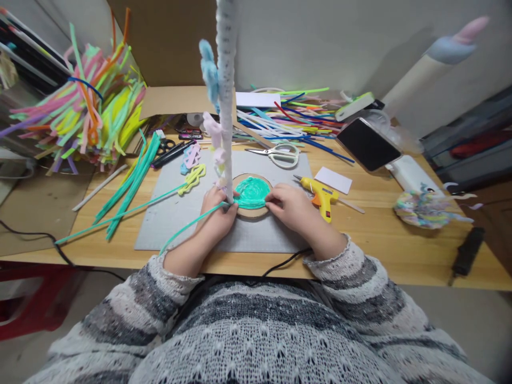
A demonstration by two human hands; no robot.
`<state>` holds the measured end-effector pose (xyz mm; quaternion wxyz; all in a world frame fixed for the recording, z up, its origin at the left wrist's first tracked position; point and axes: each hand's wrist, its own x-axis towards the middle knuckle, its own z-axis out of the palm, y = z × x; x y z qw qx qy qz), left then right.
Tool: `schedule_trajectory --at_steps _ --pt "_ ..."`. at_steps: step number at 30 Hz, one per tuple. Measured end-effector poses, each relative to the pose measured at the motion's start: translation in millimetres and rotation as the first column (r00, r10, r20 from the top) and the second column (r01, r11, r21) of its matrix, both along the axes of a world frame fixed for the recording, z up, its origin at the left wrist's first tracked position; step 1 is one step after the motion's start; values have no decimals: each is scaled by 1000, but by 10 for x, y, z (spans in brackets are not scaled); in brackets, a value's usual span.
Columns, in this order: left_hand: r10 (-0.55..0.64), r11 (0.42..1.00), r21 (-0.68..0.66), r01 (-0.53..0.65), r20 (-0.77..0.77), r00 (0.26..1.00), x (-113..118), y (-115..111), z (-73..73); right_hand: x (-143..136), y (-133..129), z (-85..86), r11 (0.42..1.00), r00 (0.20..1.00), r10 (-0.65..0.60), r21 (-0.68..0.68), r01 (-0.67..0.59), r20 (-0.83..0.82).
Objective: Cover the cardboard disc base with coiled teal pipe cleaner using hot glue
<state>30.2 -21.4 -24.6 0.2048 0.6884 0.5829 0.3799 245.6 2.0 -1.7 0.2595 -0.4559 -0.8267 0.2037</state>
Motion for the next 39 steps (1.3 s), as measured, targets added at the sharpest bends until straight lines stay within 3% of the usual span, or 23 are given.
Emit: schedule_trajectory --at_steps 5,11,17,22,32,39 --pt "-52 999 -13 52 38 998 -5 -3 12 -5 5 -16 999 999 40 11 -41 7" --pt "-21 999 -24 22 31 999 4 -2 12 -8 9 6 998 998 64 -2 -64 25" --pt "-33 999 -23 34 33 999 8 0 9 -85 36 -86 984 989 -107 -154 90 -105" --pt "-25 999 -31 26 23 999 3 1 5 -126 62 -88 961 977 -167 -242 131 -134" --pt "-40 999 11 40 29 999 4 10 -33 -84 119 -75 952 980 -126 -297 76 -155" --pt "-43 998 50 42 20 999 -1 18 -67 -73 113 -68 973 993 -80 -224 59 -85"
